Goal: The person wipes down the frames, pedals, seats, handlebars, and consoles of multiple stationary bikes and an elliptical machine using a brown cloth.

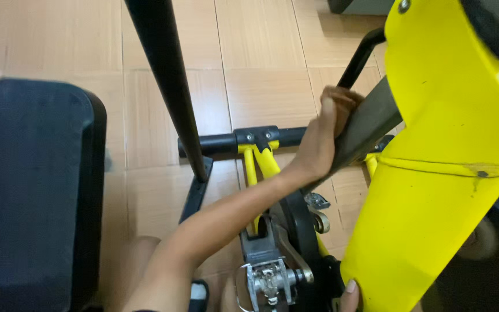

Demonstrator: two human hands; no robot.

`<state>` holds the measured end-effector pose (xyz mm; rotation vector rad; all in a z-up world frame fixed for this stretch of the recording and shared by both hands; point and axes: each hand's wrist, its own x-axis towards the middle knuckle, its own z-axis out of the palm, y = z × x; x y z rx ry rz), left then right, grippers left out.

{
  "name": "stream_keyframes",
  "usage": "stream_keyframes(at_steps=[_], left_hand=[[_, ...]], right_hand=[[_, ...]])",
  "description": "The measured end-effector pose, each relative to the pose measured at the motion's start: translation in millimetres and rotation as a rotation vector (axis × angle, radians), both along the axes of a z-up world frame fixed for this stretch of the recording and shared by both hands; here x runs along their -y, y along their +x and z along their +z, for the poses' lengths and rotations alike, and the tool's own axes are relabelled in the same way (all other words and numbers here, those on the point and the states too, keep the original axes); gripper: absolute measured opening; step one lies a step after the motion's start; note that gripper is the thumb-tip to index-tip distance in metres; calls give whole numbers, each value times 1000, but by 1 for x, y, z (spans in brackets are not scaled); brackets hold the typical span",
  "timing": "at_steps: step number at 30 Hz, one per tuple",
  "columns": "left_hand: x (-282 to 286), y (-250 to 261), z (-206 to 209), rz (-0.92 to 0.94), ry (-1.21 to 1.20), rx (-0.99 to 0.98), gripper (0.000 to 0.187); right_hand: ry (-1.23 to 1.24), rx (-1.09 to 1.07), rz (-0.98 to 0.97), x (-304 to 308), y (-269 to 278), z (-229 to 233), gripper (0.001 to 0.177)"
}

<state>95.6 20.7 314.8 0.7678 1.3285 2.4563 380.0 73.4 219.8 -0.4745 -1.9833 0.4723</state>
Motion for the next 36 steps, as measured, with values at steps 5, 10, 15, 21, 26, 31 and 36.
stream_keyframes(at_steps=[5,10,15,21,26,31,36], left_hand=[[26,0,-25,-207,-498,143,76],[23,-5,3,-162,-650,353,83],[0,-70,13,-26,756,833,48],[0,-61,82,90,-210,100,104],[-27,-64,63,159,-94,-58,79],[-23,-61,63,193,-148,-113,68],[-22,-49,71,346,-293,-135,57]], right_hand=[[-22,29,-60,5,6,-2,78],[-83,239,-70,24,11,38,43],[-68,371,-377,70,-1,69,70],[-176,543,-533,58,9,66,81],[-30,488,-430,64,2,81,76],[-115,405,-238,52,1,74,69],[-156,357,-396,70,2,56,76]])
